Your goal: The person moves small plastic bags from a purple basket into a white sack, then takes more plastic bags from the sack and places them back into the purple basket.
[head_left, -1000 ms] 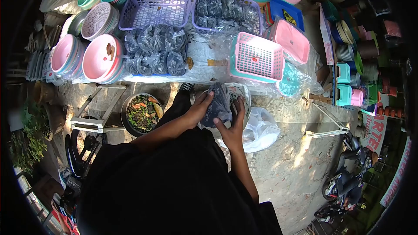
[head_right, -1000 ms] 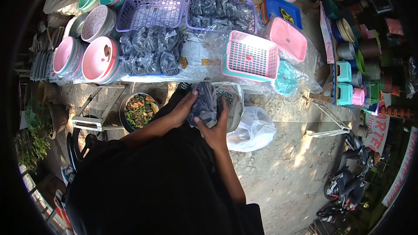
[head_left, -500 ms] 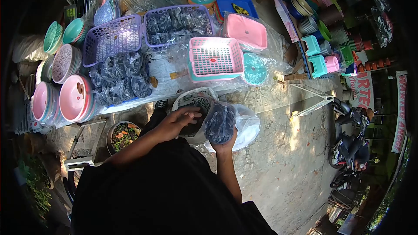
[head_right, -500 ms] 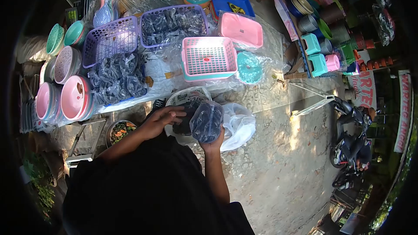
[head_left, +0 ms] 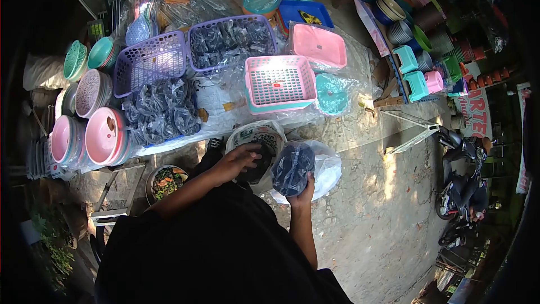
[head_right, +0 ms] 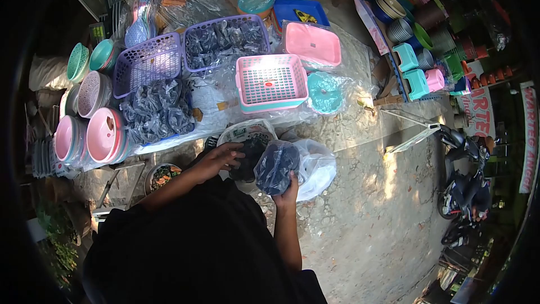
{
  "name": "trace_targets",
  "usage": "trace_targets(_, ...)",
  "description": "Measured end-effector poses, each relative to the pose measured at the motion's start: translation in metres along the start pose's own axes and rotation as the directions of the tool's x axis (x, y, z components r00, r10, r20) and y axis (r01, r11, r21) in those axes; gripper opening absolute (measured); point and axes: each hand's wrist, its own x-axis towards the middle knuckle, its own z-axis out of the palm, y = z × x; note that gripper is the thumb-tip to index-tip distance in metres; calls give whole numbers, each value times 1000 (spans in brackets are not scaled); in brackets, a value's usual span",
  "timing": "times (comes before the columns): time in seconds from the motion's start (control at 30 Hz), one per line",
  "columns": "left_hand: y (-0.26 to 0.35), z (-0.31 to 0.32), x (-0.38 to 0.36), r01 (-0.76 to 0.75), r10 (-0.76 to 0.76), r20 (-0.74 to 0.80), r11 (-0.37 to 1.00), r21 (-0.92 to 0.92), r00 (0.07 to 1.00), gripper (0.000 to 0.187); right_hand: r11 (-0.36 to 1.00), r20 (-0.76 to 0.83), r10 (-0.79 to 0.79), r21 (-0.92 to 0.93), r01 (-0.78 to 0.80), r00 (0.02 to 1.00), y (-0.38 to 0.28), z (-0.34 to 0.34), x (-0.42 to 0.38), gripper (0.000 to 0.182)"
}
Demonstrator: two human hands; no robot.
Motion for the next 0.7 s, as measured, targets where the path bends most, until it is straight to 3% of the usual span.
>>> trace_targets(0.07, -2, 4, 11, 45, -45, -10, 999, 18, 999, 56, 999, -36, 30, -39, -31, 999, 2, 2, 4, 59)
trace_targets(0.13, -8, 7, 25, 127, -127, -15, 992, -15, 992, 62, 920, -158, 13, -384, -73, 987, 3, 21, 4, 57)
trace_targets(0.17, -11, 7, 30, 122, -123, -29, 992, -19, 992, 62, 918, -150, 24, -388, -81, 988, 5, 37, 4, 57)
trace_targets(0.2, -16, 8, 35, 175, -167, 52, 943, -284, 985, 68, 721, 51, -107, -684, 113, 993, 9, 59, 5, 55)
trace_targets(0.23, -23, 7, 41, 232, -184, 143, 820, -523, 973, 74, 417, 284, -159, -849, 325, 946, 12, 78, 5, 53)
trace_targets(0.27, -38, 5, 52, 95, -59, 77, 763, -640, 995, 74, 416, 288, -149, -849, 325, 946, 16, 92, 5, 53)
trace_targets(0.3, -53, -3, 60, 88, -56, 70, 760, -645, 996, 74, 247, 358, -98, -895, 371, 928, 19, 103, 4, 51)
trace_targets(0.33, -67, -16, 65, 142, 115, 246, 558, -818, 962, 67, 70, 417, -34, -905, 419, 908, 21, 112, 6, 50)
trace_targets(0.37, -69, -23, 64, 248, 323, 355, 327, -912, 877, 59, 66, 419, -25, -905, 419, 908, 21, 119, 10, 50)
trace_targets(0.4, -73, -27, 61, 157, 233, 253, 363, -919, 939, 55, -33, 424, 66, -904, 426, 903, 22, 125, 14, 47)
trace_targets(0.43, -75, -33, 62, 150, 237, 244, 354, -923, 940, 55, -131, 416, 157, -890, 437, 896, 23, 131, 18, 45)
trace_targets(0.5, -78, -44, 63, 104, 312, 220, 349, -931, 924, 65, -72, 385, 115, -916, 394, 916, 36, 150, 24, 39)
trace_targets(0.53, -80, -49, 63, 94, 315, 207, 338, -936, 926, 65, -219, 482, 59, -848, 483, 874, 44, 156, 28, 36)
trace_targets(0.57, -80, -52, 63, 58, 211, 138, 346, -936, 968, 65, -364, 580, 22, -754, 547, 814, 49, 161, 34, 33)
trace_targets(0.6, -80, -56, 61, 25, 103, 65, 357, -934, 993, 66, -357, 572, 130, -735, 576, 810, 51, 161, 43, 36)
trace_targets(0.7, -66, -73, 51, -18, 95, 15, 340, -940, 995, 64, -270, 514, 106, -809, 522, 851, 65, 182, 55, 34)
